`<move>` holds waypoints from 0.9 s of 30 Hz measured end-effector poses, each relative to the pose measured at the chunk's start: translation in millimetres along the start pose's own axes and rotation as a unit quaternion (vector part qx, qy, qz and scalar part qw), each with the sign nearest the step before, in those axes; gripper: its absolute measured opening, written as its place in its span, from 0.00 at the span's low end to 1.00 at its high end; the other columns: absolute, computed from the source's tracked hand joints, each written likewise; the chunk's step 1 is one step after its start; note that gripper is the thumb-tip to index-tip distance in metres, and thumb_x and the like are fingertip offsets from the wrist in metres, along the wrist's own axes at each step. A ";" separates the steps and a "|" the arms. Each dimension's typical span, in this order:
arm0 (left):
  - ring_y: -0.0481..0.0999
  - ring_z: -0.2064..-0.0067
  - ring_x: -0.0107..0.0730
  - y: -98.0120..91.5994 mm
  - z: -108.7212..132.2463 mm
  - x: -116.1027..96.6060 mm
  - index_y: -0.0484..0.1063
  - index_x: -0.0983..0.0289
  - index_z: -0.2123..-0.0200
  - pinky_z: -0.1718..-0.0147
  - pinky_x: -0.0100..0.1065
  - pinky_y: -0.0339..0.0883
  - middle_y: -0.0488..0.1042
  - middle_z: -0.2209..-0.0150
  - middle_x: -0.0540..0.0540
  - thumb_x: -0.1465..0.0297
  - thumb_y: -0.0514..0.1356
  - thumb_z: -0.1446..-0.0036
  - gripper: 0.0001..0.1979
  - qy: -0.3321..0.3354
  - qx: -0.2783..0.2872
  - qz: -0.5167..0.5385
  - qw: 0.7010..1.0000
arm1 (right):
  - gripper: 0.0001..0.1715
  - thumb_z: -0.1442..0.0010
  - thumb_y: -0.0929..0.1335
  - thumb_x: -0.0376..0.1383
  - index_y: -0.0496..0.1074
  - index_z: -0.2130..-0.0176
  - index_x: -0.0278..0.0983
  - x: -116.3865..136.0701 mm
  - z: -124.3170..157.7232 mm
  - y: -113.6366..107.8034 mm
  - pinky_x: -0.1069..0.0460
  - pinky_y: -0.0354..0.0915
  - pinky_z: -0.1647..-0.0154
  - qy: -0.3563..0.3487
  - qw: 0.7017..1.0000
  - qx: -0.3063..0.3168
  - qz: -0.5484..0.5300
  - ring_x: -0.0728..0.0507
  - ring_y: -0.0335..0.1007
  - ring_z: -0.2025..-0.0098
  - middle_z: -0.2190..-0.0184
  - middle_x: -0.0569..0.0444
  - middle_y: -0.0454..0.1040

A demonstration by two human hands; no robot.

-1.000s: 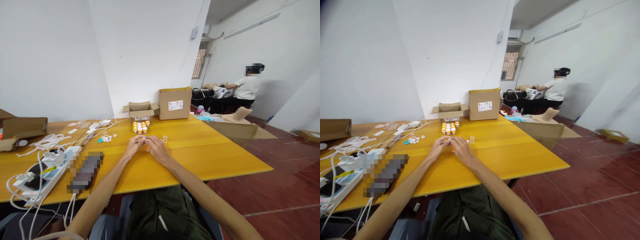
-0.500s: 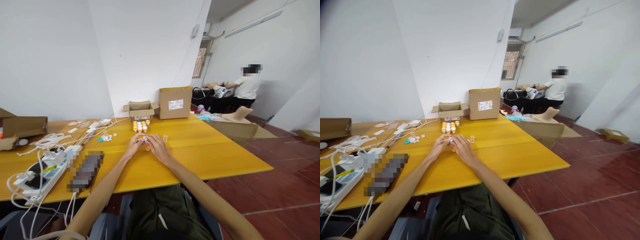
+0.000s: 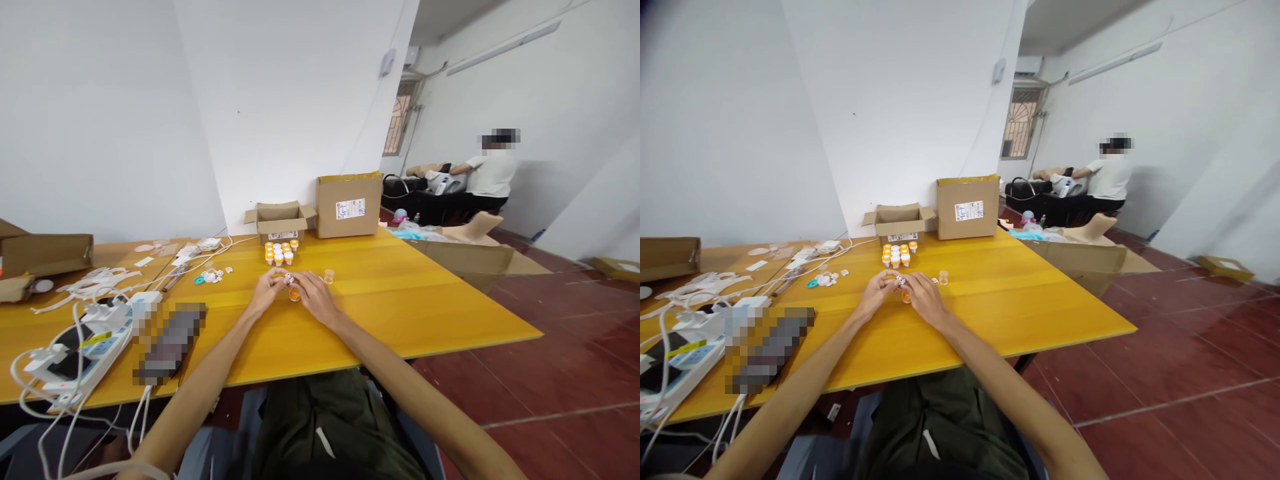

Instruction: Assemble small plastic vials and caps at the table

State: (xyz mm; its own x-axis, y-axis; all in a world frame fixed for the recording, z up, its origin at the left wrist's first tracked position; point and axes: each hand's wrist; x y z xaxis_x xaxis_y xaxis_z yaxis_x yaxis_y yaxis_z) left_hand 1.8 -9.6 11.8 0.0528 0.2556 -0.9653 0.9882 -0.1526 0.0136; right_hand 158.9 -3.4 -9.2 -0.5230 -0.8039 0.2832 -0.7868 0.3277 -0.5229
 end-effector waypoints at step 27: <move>0.78 0.64 0.38 -0.6 -1.5 -3.7 0.78 0.63 0.71 0.58 0.38 0.70 0.80 0.70 0.55 0.64 0.68 0.58 0.10 0.034 -0.029 -0.015 0.999 | 0.10 0.39 0.65 0.34 0.71 0.56 0.40 1.6 0.7 -1.2 0.47 0.69 0.58 0.037 0.998 -0.010 -0.058 0.42 0.72 0.60 0.64 0.51 0.76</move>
State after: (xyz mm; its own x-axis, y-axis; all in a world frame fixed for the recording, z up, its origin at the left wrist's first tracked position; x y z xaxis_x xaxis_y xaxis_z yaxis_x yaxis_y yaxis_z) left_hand 1.3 -9.0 15.8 0.0309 0.3244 -0.9454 0.9960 -0.0897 0.0017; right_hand 159.2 -5.4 -8.7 -0.4510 -0.7980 0.3997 -0.8492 0.2458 -0.4674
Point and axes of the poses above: each hand's wrist, its own z-axis away from the middle knuckle, its own y-axis out of the palm, x = y × z
